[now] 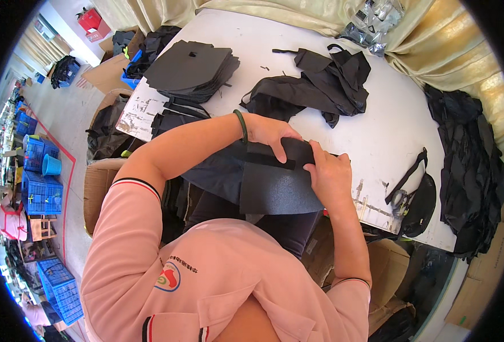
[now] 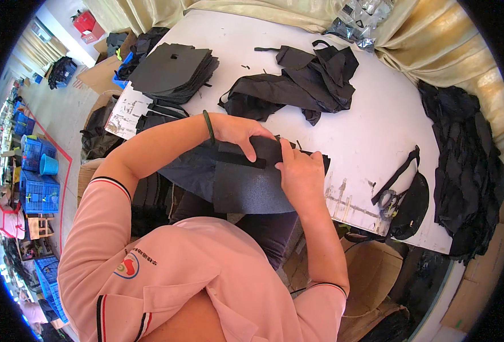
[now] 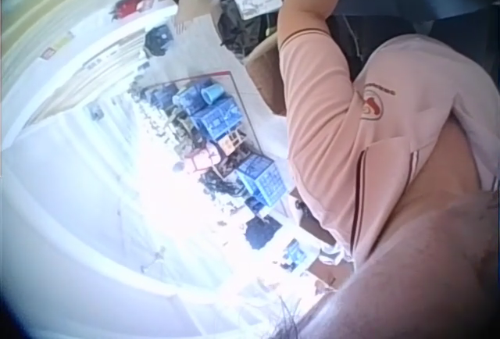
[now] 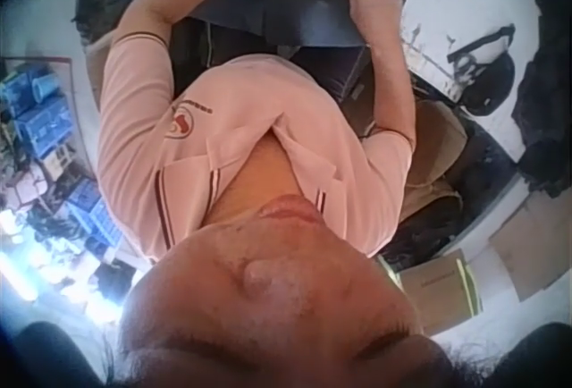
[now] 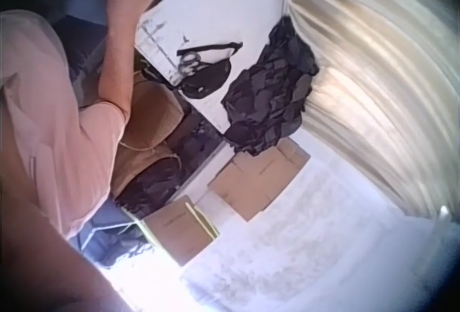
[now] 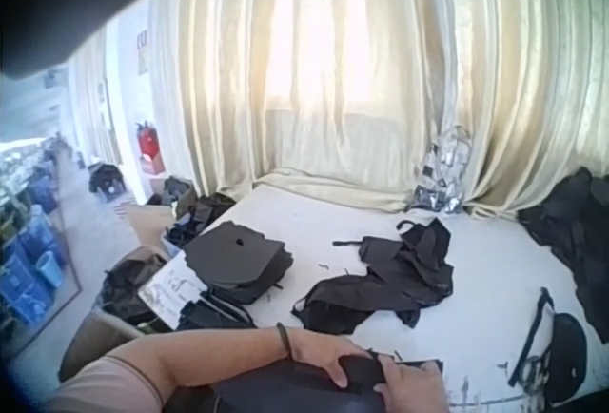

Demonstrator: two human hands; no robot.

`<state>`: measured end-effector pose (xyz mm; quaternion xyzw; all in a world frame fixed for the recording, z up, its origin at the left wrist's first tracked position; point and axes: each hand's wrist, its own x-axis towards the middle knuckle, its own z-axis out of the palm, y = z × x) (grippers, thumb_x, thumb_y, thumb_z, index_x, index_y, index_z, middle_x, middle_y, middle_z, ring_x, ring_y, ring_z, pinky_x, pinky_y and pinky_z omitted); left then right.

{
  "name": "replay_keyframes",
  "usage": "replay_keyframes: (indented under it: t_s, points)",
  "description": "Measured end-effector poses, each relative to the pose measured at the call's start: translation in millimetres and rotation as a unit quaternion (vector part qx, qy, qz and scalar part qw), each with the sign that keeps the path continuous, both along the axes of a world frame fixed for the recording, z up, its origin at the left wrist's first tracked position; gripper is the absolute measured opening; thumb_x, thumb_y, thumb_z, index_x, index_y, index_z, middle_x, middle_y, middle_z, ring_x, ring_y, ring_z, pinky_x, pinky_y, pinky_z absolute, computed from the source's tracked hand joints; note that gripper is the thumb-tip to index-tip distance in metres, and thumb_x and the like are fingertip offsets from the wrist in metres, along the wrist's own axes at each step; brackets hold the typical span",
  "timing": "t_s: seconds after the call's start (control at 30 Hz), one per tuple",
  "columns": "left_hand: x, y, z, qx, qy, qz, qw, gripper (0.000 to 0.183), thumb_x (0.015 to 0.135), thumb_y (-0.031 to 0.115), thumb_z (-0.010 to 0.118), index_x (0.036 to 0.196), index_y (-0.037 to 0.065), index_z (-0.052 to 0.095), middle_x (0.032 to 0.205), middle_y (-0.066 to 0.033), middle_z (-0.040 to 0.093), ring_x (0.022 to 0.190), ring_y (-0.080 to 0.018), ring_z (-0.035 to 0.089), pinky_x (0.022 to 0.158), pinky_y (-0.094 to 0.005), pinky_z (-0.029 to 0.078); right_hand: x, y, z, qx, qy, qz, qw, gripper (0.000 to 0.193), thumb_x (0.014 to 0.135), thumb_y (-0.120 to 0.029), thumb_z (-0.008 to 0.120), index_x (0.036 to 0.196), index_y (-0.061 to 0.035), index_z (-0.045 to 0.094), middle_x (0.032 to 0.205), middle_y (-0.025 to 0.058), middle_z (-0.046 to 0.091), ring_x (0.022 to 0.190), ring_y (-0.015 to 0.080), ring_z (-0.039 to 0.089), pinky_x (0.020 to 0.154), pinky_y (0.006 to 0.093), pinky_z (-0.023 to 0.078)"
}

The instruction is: The person is sorting and organizing various precut black fabric components for bag manufacturing at a workstation.

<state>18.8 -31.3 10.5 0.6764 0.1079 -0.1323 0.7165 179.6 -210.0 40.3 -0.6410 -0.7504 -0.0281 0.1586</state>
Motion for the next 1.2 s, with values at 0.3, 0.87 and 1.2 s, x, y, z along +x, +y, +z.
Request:
replay_keyframes:
  t_s: [0.3,0.87,1.2]
  points:
    - [5.9,-17.4,18.4,0.318,-0.062,0.042,0.945,0.071,0.077,0.020,0.077,0.137,0.003,0.043,0.130,-0.0174,0.055,0.120,-0.0301,0.052,0.101,-0.0380,0.041,15.4,8.8,-13.4,-0.040,0.049,-0.035,0.997,0.054,0.075,-0.019,0.076,0.123,-0.0042,0.056,0.083,0.0086,0.066,0.076,0.0247,0.065,0.073,0.0381,0.044]
    - [-48.1,-83.5,-42.1,0.514,-0.182,0.060,0.836,0.080,0.080,0.041,0.074,0.145,0.014,0.037,0.155,-0.0186,0.024,0.145,-0.0363,0.021,0.115,-0.0575,0.015,201.1,179.3,-68.0,-0.064,0.080,-0.192,0.976,0.013,0.082,-0.016,0.067,0.093,-0.0094,0.071,0.107,0.0138,0.065,0.093,0.0348,0.063,0.080,0.0433,0.051]
    - [-14.7,-8.7,93.3,0.557,-0.331,0.418,0.637,0.067,0.076,0.015,0.078,0.133,0.007,0.044,0.125,-0.0176,0.052,0.118,-0.0322,0.052,0.097,-0.0387,0.045,27.8,131.7,127.5,-0.076,0.478,0.160,0.860,0.023,0.090,0.001,0.060,0.112,-0.0030,0.062,0.092,0.0009,0.065,0.080,0.0063,0.059,0.067,0.0212,0.048]
